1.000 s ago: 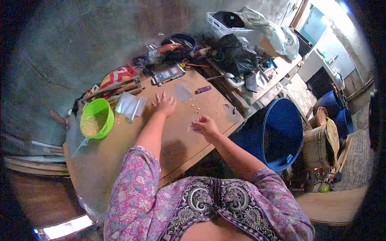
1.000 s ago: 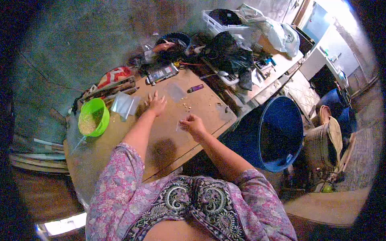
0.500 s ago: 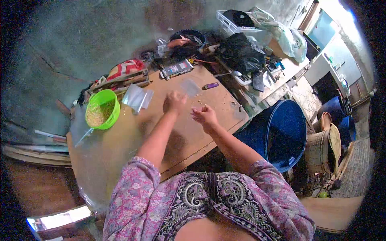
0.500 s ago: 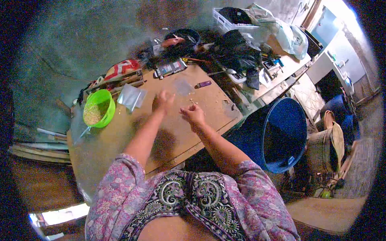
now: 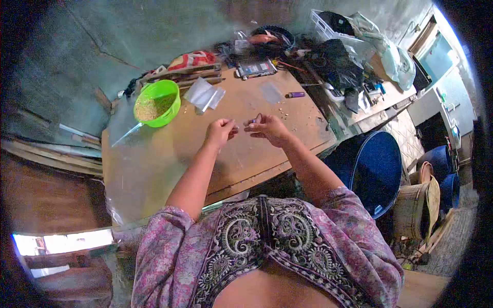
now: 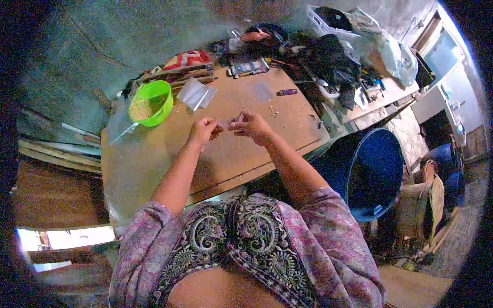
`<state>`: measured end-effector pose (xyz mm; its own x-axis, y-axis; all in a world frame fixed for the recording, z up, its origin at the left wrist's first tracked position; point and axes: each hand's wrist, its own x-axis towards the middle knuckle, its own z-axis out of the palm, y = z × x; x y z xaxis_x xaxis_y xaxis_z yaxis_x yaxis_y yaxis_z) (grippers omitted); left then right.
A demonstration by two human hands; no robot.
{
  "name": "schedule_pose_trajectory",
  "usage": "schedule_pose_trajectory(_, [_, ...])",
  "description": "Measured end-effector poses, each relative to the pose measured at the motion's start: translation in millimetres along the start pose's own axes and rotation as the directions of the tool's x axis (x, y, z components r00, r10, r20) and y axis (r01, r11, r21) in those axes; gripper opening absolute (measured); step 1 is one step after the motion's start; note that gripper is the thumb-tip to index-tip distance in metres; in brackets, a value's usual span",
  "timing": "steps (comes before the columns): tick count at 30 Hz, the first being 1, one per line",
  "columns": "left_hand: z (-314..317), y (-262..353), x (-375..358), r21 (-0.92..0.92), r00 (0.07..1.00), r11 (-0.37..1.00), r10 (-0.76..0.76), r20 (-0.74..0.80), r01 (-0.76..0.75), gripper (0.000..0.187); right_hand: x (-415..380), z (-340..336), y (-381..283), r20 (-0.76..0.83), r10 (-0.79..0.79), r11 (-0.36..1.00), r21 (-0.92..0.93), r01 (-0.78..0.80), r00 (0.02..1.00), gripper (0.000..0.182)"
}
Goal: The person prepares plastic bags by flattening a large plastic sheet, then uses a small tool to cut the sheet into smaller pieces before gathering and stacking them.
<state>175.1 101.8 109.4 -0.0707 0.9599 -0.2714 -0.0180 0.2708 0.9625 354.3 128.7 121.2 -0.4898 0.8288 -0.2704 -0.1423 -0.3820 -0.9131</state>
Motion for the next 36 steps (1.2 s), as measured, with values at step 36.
schedule_pose_trajectory(36, [52.3, -79.7, 27.9, 0.893, 0.865, 0.113, 0.33, 0.379, -0.435, 0.041, -54.0, -51.5, 90.9, -0.014, -0.422, -0.038, -0.999, -0.033, 0.906, 0.048])
